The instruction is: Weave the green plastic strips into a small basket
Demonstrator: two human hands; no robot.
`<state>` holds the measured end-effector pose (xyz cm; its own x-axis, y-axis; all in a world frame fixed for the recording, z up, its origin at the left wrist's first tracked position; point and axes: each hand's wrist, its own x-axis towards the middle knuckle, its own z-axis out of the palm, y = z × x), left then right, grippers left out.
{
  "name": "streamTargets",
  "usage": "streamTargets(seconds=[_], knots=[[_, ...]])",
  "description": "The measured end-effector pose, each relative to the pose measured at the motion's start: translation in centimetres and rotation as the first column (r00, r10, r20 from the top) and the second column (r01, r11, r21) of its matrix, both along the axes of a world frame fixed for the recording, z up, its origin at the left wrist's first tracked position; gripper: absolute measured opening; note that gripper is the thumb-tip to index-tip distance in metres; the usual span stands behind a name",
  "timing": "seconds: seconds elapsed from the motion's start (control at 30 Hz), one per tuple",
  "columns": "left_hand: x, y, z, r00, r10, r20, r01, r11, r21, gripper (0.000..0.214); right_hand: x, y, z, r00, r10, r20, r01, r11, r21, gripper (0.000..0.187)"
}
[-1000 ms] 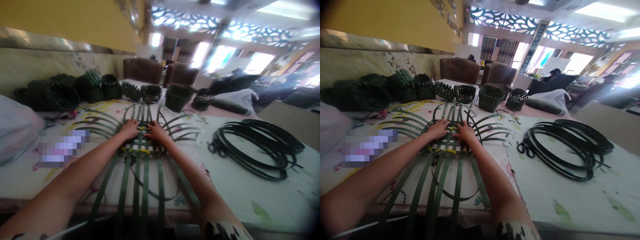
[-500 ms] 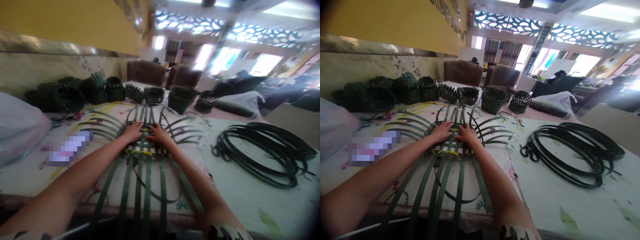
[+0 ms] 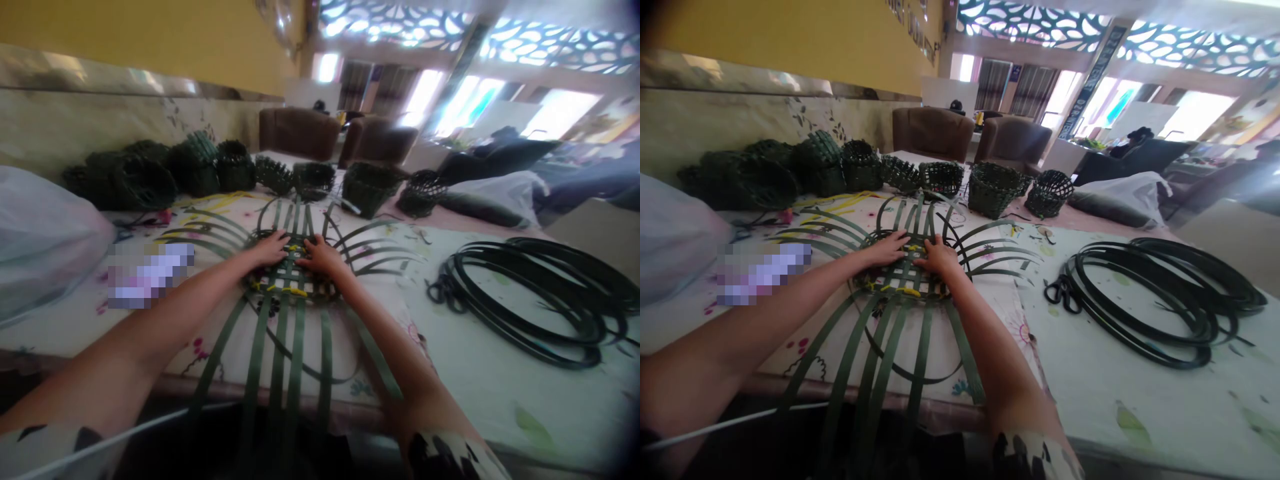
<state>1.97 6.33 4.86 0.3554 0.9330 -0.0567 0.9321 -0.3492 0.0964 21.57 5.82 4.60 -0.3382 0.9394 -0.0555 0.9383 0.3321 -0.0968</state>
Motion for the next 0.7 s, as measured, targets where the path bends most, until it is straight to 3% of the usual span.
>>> streamTargets(seconds=[0.1,0.23,0.3,0.37,0.53,0.7], knots=[[-0.7,-1.4,1.1,0.997,-0.072,0.023,0.073,0.996,-0.048,0.056,0.0,0.0,-0.1,1.000,0.002,0.008,-0.002,1.000,-0.004,0.081],[-2.0,-5.1,1.5,0.972,-0.225,0.070,0.230,0.971,-0.070,0.054,0.1,-0.2,0.1,1.000,0.017,0.004,-0.017,1.000,0.013,0.079],[-2.7,-6.8,1.8,0.953,-0.294,0.077,0.302,0.943,-0.142,0.053,0.1,-0.3,0.2,1.000,0.021,-0.002,-0.021,1.000,0.021,0.079],[-3.3,-7.9,2.6,0.943,-0.311,0.120,0.330,0.921,-0.207,0.049,0.1,-0.4,0.4,1.000,0.014,-0.004,-0.014,1.000,0.012,0.079],[-3.9,-10.0,6.0,0.922,-0.286,0.263,0.343,0.917,-0.204,0.047,0.1,-0.3,0.6,1.000,0.010,-0.004,-0.010,1.000,-0.024,0.079],[-2.6,-11.6,6.9,0.860,-0.400,0.316,0.491,0.818,-0.300,0.047,0.0,-0.5,0.8,1.000,0.008,0.008,-0.007,1.000,-0.025,0.080]])
